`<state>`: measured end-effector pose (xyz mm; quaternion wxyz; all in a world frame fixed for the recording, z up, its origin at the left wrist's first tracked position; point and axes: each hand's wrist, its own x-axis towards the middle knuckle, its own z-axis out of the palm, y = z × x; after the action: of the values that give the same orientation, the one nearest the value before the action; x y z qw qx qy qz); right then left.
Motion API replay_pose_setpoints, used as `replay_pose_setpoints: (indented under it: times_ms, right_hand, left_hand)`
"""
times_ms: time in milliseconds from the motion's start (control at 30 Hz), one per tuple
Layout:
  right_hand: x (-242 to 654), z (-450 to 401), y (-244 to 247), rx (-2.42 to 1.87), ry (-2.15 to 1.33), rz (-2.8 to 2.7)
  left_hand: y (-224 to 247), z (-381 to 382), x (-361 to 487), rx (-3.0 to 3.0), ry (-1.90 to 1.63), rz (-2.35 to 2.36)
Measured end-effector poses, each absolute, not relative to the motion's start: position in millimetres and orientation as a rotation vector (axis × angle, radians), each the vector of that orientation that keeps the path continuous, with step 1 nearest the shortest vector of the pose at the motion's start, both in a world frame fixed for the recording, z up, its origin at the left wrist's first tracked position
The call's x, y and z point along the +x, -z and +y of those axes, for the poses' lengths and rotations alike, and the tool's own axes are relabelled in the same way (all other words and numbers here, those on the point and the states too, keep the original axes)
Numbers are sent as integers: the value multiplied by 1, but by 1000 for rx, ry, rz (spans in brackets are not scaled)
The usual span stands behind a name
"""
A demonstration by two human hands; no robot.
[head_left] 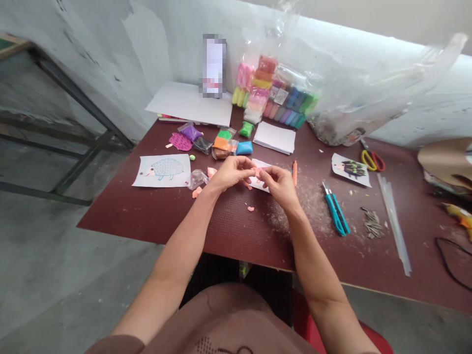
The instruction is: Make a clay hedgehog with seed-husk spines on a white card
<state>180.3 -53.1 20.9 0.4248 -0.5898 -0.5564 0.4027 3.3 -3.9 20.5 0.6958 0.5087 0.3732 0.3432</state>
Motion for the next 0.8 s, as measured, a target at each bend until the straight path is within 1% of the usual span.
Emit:
replay_pose_setpoints:
  times_ms: [333,467,633,700,800]
  right_hand:
    - [182,-50,-11,-1501,-878,-1431]
    - [182,-48,-12,-1557,-837,-1430]
    - [184,-45,-13,-1580,-894,-1486]
    - [186,-42,-12,-1613,-899,-1499]
    - [190,-35,-11,-1723,-811,-1519]
  left_hand:
    - [-21,-5,5,1157,-748,853]
    - [-19,-5,10,1145,-791,917]
    - [-16,-3,13,1156,-806,950]
    - [-14,-1,13,1165,-812,970]
    - [-11,1,12,1192,-837,1072]
